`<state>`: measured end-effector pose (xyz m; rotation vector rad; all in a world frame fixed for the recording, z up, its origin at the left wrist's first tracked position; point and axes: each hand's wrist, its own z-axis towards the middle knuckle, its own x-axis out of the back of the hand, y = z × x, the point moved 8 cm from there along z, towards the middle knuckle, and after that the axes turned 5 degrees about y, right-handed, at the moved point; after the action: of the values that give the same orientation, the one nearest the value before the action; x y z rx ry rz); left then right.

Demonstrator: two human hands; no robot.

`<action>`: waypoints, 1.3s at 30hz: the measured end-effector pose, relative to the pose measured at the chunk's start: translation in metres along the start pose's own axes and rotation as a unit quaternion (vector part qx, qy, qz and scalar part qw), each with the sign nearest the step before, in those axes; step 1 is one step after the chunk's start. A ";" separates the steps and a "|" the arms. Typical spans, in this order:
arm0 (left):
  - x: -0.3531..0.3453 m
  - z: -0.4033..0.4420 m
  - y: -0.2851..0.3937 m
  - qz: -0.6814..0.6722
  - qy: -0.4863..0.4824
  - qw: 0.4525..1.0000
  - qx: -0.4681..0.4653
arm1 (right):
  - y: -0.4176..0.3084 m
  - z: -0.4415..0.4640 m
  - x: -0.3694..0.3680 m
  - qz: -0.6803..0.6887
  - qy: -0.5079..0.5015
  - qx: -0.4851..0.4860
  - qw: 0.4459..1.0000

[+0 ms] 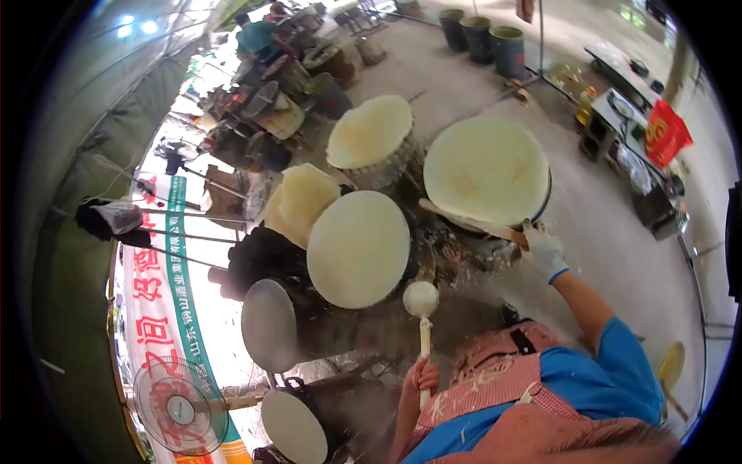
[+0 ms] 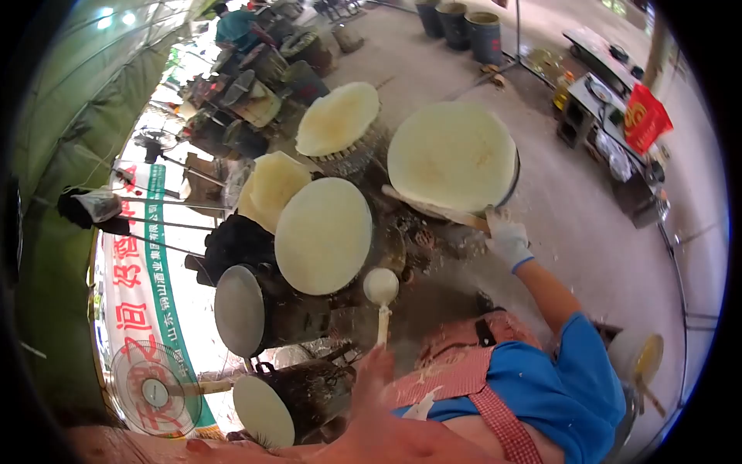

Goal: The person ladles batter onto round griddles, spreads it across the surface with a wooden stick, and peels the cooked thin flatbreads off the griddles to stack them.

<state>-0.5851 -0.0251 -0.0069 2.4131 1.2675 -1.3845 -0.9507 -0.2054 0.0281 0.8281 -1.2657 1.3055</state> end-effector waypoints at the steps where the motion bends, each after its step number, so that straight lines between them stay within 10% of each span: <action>1: 0.003 0.002 -0.003 0.015 -0.003 1.000 -0.018 | -0.001 0.021 -0.011 -0.009 0.017 0.057 0.998; 7: 0.020 0.005 -0.025 -0.011 -0.058 0.993 0.098 | 0.017 0.103 -0.047 -0.010 -0.053 0.256 0.965; 12: 0.097 0.015 0.008 0.060 0.025 0.997 0.042 | 0.033 0.229 0.061 0.176 0.121 0.223 0.951; 16: 0.060 0.020 -0.010 -0.055 -0.075 0.993 0.066 | 0.083 0.343 0.129 0.055 0.167 0.134 0.975; 20: 0.297 0.093 0.101 0.326 -0.158 0.930 0.060 | 0.094 0.401 0.197 -0.033 0.232 0.105 0.967; 22: 0.315 0.096 0.100 0.312 -0.148 0.935 0.075 | 0.061 0.403 0.227 -0.084 0.270 0.154 0.947; 26: 0.102 0.021 0.042 0.005 0.002 0.998 -0.060 | -0.002 0.441 0.211 -0.221 0.306 0.220 0.899; 33: 0.102 -0.008 0.067 0.044 -0.058 0.994 -0.084 | -0.182 0.464 0.135 -0.243 0.165 0.317 0.902; 39: 0.082 -0.029 0.051 0.048 -0.049 0.994 -0.086 | -0.232 0.560 0.154 0.013 0.171 0.179 0.969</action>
<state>-0.5094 0.0045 -0.0665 2.2334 1.1798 -1.2928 -0.8614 -0.7454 0.3304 0.7918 -0.7817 1.6473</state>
